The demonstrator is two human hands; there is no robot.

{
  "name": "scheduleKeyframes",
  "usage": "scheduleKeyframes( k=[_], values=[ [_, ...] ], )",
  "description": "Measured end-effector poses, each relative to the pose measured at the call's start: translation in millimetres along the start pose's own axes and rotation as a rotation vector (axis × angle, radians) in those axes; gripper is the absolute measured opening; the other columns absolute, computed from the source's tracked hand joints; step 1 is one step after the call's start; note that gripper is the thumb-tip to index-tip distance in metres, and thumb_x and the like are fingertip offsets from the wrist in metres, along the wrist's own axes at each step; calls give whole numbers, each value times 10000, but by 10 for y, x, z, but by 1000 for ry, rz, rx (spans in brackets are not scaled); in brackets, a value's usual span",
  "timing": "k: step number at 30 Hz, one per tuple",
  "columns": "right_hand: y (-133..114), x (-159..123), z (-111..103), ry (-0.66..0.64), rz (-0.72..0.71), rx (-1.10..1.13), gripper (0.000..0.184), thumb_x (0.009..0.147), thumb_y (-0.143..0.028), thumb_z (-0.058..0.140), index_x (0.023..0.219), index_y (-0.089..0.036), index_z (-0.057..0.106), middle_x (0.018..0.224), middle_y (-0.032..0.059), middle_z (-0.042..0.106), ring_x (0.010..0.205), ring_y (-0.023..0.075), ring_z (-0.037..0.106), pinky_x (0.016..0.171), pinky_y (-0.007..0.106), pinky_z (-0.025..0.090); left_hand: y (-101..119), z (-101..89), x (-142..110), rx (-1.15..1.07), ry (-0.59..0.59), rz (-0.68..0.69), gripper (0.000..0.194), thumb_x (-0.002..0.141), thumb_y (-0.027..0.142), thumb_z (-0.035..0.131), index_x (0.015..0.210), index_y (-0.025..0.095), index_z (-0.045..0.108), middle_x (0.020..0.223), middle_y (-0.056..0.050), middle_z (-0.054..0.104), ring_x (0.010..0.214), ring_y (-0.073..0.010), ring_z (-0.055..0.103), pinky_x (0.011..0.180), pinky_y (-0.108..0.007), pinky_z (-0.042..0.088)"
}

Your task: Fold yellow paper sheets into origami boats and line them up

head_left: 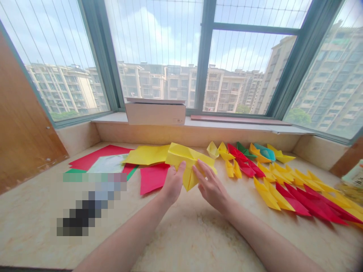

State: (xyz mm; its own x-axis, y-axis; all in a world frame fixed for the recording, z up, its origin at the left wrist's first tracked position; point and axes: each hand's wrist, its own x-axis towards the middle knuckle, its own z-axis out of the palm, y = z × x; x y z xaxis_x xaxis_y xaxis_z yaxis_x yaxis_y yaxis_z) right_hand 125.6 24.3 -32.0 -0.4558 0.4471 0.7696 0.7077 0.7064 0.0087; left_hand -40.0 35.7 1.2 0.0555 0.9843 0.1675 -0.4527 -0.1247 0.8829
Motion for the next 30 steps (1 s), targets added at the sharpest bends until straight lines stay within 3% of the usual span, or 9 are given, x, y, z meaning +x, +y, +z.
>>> scheduleKeyframes(
  k=[6, 10, 14, 17, 20, 22, 25, 27, 30],
  values=[
    [141, 36, -131, 47, -36, 30, 644, 912, 29, 369, 1500, -233, 371, 1470, 125, 500, 1387, 237, 435, 1076, 467, 474, 56, 106, -91, -184, -55, -80, 384, 807, 360, 725, 1110, 130, 672, 1044, -126, 748, 1030, -271, 694, 922, -379, 536],
    [180, 46, -206, 59, 37, 81, 604, 873, 49, 346, 1378, -215, 548, 1352, 102, 620, 1287, 216, 553, 1048, 433, 490, 56, 138, -122, -186, -126, -126, 399, 810, 359, 730, 1135, 139, 655, 1117, -133, 727, 1065, -275, 676, 932, -393, 535],
    [260, 25, -194, 171, 352, 203, 450, 876, -28, 396, 1199, -192, 663, 1125, 94, 737, 1048, 233, 691, 904, 411, 563, 100, 101, -97, -68, -225, -147, 481, 824, 483, 690, 1165, 150, 626, 1166, -157, 691, 1015, -281, 688, 881, -426, 551],
    [346, 22, -189, 328, 691, 399, 283, 900, -188, 493, 1119, -157, 670, 969, 115, 759, 865, 274, 719, 744, 411, 594, 106, 39, -36, 107, -109, -47, 482, 788, 467, 731, 1133, 152, 613, 1060, -126, 693, 937, -245, 691, 843, -408, 555],
    [330, 57, -218, 389, 813, 776, 328, 871, -250, 551, 1173, -150, 628, 1059, 147, 737, 900, 298, 711, 739, 423, 592, 67, 4, 1, 229, -7, -2, 422, 772, 415, 759, 1063, 137, 633, 1011, -110, 681, 946, -226, 668, 846, -371, 544],
    [223, 93, -253, 340, 809, 1016, 370, 854, -262, 578, 1212, -171, 599, 1138, 146, 713, 974, 306, 697, 783, 433, 586, 43, 18, -13, 175, -112, -34, 422, 798, 407, 740, 1110, 142, 636, 1087, -128, 681, 1041, -246, 648, 899, -373, 523],
    [-12, 136, -305, 123, 798, 1311, 406, 836, -291, 616, 1228, -193, 576, 1132, 132, 711, 979, 305, 693, 793, 435, 582, 39, 82, -82, -39, -257, -82, 435, 832, 394, 713, 1182, 153, 622, 1185, -140, 681, 1145, -279, 622, 976, -392, 490],
    [-139, 144, -316, -19, 797, 1426, 413, 847, -316, 625, 1239, -200, 562, 1136, 125, 703, 973, 295, 693, 810, 433, 576, 43, 124, -132, -149, -193, -105, 431, 824, 360, 726, 1190, 160, 616, 1208, -132, 685, 1148, -290, 629, 988, -401, 488],
    [-215, 113, -265, -46, 787, 1378, 397, 865, -346, 632, 1232, -215, 558, 1149, 110, 691, 1000, 284, 681, 848, 431, 563, 23, 157, -169, -223, -61, -141, 416, 807, 290, 745, 1187, 178, 615, 1198, -111, 699, 1132, -284, 643, 996, -399, 494]
  ],
)
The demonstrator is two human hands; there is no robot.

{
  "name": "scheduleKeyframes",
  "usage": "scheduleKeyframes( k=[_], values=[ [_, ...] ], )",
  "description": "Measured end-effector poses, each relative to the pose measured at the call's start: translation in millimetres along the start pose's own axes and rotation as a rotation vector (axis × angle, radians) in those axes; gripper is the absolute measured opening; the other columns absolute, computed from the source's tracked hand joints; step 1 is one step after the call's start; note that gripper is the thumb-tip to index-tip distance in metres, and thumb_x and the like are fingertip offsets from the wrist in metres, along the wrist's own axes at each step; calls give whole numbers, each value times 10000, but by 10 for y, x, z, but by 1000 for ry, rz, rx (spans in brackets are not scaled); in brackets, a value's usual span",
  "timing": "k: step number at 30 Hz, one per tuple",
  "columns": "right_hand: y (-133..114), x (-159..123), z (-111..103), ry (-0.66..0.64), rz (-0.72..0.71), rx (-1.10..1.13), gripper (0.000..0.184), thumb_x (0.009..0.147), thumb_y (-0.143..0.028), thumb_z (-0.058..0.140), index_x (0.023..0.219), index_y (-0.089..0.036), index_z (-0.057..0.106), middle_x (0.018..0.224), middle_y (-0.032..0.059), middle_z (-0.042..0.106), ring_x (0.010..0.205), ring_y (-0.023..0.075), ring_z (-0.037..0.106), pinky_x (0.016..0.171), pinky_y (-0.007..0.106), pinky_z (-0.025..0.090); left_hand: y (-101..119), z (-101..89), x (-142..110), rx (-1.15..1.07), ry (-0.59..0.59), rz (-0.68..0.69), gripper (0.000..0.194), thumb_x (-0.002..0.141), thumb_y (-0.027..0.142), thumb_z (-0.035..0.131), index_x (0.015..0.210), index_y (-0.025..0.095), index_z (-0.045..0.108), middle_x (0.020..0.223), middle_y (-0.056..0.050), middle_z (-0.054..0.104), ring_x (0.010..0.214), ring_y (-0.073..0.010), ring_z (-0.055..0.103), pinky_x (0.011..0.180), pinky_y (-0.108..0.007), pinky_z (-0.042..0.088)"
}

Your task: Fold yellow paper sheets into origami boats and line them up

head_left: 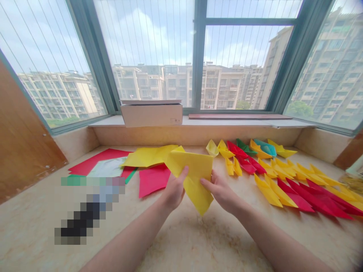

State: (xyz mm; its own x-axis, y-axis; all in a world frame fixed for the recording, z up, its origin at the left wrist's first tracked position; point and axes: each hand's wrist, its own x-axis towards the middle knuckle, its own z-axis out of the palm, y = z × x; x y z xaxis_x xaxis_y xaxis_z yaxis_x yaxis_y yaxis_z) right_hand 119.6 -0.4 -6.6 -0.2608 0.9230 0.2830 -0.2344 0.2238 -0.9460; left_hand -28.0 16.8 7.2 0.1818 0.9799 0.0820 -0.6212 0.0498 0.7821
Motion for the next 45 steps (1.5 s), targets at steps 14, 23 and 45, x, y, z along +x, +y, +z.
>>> scheduleKeyframes(
  k=[14, 23, 45],
  values=[
    [166, -63, -11, 168, -458, -1034, 485, 941, -99, 395, 1374, -250, 553, 1207, 87, 711, 1078, 259, 693, 891, 391, 574, -2, 41, -2, -297, 26, -52, 246, 907, 335, 567, 991, 138, 687, 952, -87, 743, 977, -220, 681, 960, -347, 502],
    [159, -38, -83, 76, -767, -1326, 741, 862, 51, 377, 1533, -252, 295, 1509, 104, 446, 1388, 263, 432, 1082, 477, 463, -12, 48, -98, -116, -112, -21, 622, 828, 295, 735, 1391, 288, 472, 1326, -76, 629, 1261, -248, 564, 1081, -417, 433],
    [-103, 71, -380, -8, 0, -534, 353, 865, -500, 636, 881, -159, 729, 766, 36, 714, 708, 187, 648, 608, 264, 498, 76, -178, 39, 261, -211, 117, 406, 845, 429, 690, 1115, 126, 702, 1063, -151, 743, 1056, -329, 679, 910, -432, 533]
  ],
)
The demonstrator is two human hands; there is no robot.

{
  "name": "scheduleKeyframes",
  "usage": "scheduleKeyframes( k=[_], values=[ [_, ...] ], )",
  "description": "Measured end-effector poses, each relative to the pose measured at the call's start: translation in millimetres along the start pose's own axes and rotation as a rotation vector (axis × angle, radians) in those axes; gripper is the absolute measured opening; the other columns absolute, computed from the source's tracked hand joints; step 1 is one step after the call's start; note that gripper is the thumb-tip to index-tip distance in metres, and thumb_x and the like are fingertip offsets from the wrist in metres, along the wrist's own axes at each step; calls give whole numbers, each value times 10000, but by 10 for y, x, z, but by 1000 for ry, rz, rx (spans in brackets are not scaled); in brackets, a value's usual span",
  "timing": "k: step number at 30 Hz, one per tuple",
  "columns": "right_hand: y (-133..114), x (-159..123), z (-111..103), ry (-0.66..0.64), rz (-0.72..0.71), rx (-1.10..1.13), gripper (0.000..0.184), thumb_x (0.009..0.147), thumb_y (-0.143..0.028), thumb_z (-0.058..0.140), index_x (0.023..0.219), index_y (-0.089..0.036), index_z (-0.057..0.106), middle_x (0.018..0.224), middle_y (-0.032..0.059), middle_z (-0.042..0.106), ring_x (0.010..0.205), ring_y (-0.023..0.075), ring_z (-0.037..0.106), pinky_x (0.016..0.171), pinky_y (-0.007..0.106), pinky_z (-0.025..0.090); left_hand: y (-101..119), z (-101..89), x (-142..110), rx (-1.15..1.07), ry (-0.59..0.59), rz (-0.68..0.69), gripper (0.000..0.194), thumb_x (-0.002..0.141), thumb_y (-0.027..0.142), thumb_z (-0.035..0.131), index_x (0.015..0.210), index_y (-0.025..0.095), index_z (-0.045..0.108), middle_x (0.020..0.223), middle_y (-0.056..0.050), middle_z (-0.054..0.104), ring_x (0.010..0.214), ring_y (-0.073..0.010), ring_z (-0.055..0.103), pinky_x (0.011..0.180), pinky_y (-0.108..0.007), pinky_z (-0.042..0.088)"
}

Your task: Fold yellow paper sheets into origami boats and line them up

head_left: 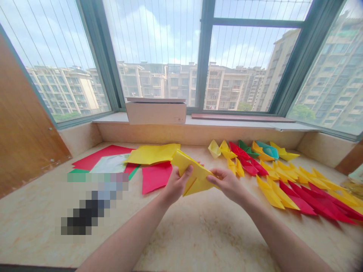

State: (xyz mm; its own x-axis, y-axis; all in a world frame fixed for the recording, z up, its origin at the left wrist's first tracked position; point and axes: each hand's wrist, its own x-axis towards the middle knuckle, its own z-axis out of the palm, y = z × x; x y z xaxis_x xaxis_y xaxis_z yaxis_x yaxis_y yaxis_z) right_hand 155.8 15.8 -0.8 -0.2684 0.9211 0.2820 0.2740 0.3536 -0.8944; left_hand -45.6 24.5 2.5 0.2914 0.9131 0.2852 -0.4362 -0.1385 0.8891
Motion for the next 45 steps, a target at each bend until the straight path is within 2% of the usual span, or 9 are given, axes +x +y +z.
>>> scheduleKeyframes(
  k=[6, 10, 15, 20, 24, 28, 36, 41, 45],
  values=[
    [-119, -17, -66, 100, 25, 37, 353, 776, -506, 713, 739, -156, 724, 642, 3, 652, 594, 143, 563, 521, 244, 409, 69, -8, 62, -76, 134, 105, 511, 749, 331, 799, 1197, 190, 599, 1010, -85, 749, 950, -238, 705, 860, -344, 531],
    [-100, 12, -182, 179, -6, -37, 317, 782, -481, 721, 837, -172, 766, 750, 29, 719, 687, 185, 621, 608, 289, 468, 160, -22, 128, -29, 239, 194, 417, 691, 277, 840, 1012, 227, 579, 901, -11, 742, 793, -152, 696, 774, -266, 524],
    [-60, 34, -400, 376, -232, -366, 228, 846, -433, 689, 887, -226, 775, 858, 48, 734, 813, 231, 641, 731, 361, 492, 182, -105, 164, 328, 133, 149, 365, 692, 350, 829, 707, 187, 503, 672, 20, 667, 602, -112, 595, 617, -218, 458],
    [-16, 16, -521, 457, -409, -778, 140, 896, -373, 664, 876, -270, 757, 861, 35, 736, 886, 250, 605, 841, 413, 404, 145, -255, 135, 922, -9, 261, 340, 741, 399, 771, 590, 192, 548, 508, 54, 494, 492, -99, 436, 532, -212, 349],
    [10, 4, -502, 426, -458, -870, 132, 919, -346, 640, 866, -276, 739, 876, 20, 732, 898, 237, 587, 848, 402, 362, 153, -280, 114, 950, -68, 309, 169, 747, 400, 760, 761, 244, 697, 724, -35, 689, 707, -209, 619, 707, -275, 457],
    [-13, -11, -393, 339, -463, -859, 149, 941, -335, 611, 866, -273, 724, 839, 6, 716, 881, 215, 574, 846, 383, 352, 156, -180, 89, 922, -58, 321, 337, 735, 383, 782, 1042, 260, 719, 1004, -92, 733, 973, -275, 640, 877, -317, 446],
    [-170, -93, -183, 267, -501, -852, 144, 947, -348, 601, 924, -261, 714, 863, 16, 709, 890, 210, 565, 867, 379, 372, 130, -68, 27, 1016, -111, 317, 292, 754, 439, 767, 643, 214, 617, 524, -4, 536, 457, -142, 439, 545, -240, 319],
    [-210, -78, -197, 476, -504, -591, 190, 918, -391, 626, 1045, -277, 709, 1035, 56, 684, 1011, 246, 598, 916, 410, 456, 147, -88, 26, 1135, -181, 376, 303, 835, 400, 687, 615, 214, 594, 498, 16, 508, 417, -111, 368, 492, -246, 205],
    [-201, -20, -230, 583, -315, -164, 508, 853, -513, 666, 1278, -247, 582, 1200, 107, 643, 1095, 269, 617, 910, 417, 522, 119, -41, -5, 1122, -180, 339, 327, 889, 393, 603, 619, 210, 582, 481, 34, 479, 416, -101, 354, 467, -238, 204]
  ],
)
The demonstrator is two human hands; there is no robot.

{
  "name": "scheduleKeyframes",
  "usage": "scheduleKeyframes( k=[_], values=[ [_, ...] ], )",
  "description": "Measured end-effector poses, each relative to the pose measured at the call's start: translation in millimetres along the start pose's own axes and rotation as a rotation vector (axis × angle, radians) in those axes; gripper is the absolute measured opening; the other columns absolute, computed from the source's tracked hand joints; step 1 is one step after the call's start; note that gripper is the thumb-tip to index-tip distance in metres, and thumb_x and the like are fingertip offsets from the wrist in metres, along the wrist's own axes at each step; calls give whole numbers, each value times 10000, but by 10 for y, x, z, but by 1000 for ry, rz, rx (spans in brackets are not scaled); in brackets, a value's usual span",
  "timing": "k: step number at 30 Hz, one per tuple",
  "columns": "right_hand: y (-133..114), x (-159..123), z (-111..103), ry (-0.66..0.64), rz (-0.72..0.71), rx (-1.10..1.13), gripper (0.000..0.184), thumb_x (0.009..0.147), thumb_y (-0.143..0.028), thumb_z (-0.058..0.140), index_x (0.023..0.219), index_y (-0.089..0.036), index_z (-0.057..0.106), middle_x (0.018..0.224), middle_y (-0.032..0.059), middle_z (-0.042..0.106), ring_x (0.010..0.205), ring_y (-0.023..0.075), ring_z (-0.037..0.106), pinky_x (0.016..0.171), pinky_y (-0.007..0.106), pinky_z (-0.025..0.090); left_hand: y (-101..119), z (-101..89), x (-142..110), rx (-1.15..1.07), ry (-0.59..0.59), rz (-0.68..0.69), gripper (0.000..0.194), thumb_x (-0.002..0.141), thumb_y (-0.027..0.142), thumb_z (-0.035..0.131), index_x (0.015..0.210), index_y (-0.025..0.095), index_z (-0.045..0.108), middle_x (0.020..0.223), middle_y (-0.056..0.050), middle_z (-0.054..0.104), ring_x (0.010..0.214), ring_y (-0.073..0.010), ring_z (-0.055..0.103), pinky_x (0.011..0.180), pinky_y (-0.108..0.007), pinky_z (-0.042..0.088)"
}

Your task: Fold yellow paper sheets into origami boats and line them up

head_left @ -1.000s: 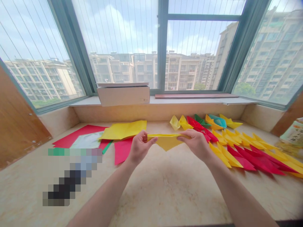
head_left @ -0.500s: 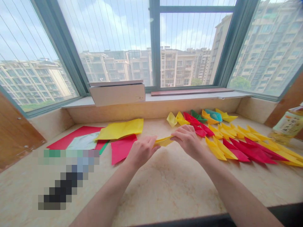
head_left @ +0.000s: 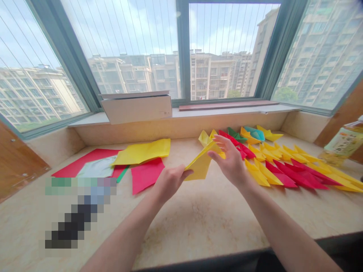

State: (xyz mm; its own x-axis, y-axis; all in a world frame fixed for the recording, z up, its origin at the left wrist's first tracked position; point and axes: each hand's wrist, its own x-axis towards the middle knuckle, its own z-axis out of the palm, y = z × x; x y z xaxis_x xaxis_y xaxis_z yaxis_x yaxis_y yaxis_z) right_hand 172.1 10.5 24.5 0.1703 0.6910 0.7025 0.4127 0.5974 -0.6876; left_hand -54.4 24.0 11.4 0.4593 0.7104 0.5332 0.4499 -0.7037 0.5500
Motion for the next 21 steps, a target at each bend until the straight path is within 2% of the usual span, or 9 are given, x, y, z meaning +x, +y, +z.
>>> scheduleKeyframes(
  k=[2, 5, 7, 9, 12, 15, 17, 21],
  values=[
    [21, 15, 9, -73, 159, 200, 582, 841, -556, 657, 1306, -225, 541, 1127, 112, 684, 1012, 252, 665, 851, 391, 557, 29, 27, -13, -36, -5, -40, 329, 901, 388, 582, 626, 208, 579, 468, 42, 462, 420, -103, 371, 465, -232, 221],
    [39, 20, 24, -116, 290, 386, 488, 806, -567, 688, 1146, -227, 603, 966, 72, 730, 904, 228, 699, 813, 370, 573, 77, 52, -27, -118, -29, -85, 312, 924, 396, 544, 678, 211, 597, 450, 48, 467, 421, -113, 427, 463, -225, 259],
    [37, 21, 32, -62, 316, 446, 430, 754, -553, 744, 1013, -233, 619, 916, 48, 735, 874, 219, 704, 803, 355, 571, 106, 63, -32, -131, -71, -117, 289, 943, 411, 505, 766, 214, 621, 443, 55, 475, 410, -120, 452, 457, -222, 277],
    [27, 23, 38, -39, 338, 496, 426, 726, -535, 775, 980, -232, 619, 920, 43, 738, 867, 216, 705, 796, 346, 568, 129, 75, -36, -146, -102, -158, 255, 955, 424, 478, 951, 218, 628, 451, 70, 490, 387, -126, 465, 443, -219, 284],
    [3, 21, 46, -121, 357, 542, 431, 764, -539, 740, 1033, -215, 648, 974, 64, 743, 883, 228, 705, 794, 353, 565, 137, 96, -44, -159, -121, -188, 286, 968, 417, 449, 1150, 227, 562, 485, 76, 522, 377, -135, 481, 443, -220, 298],
    [-23, 6, 63, -185, 348, 507, 404, 799, -568, 690, 951, -193, 696, 921, 69, 752, 847, 232, 703, 771, 355, 563, 115, 112, -53, -109, -121, -144, 202, 967, 375, 456, 1018, 233, 591, 541, 44, 559, 435, -145, 520, 474, -229, 313],
    [-42, -14, 87, -147, 353, 494, 395, 778, -574, 709, 882, -193, 704, 859, 56, 750, 806, 226, 701, 748, 350, 563, 96, 121, -58, -68, -85, -101, 164, 956, 342, 478, 950, 230, 598, 604, 16, 592, 489, -156, 544, 495, -236, 320],
    [-93, -85, 177, -60, 361, 529, 363, 734, -548, 760, 817, -204, 681, 803, 41, 737, 767, 214, 687, 698, 330, 560, 101, 138, -66, -22, 22, -18, 194, 938, 301, 518, 1094, 228, 606, 807, -45, 679, 635, -183, 612, 562, -242, 373]
  ],
)
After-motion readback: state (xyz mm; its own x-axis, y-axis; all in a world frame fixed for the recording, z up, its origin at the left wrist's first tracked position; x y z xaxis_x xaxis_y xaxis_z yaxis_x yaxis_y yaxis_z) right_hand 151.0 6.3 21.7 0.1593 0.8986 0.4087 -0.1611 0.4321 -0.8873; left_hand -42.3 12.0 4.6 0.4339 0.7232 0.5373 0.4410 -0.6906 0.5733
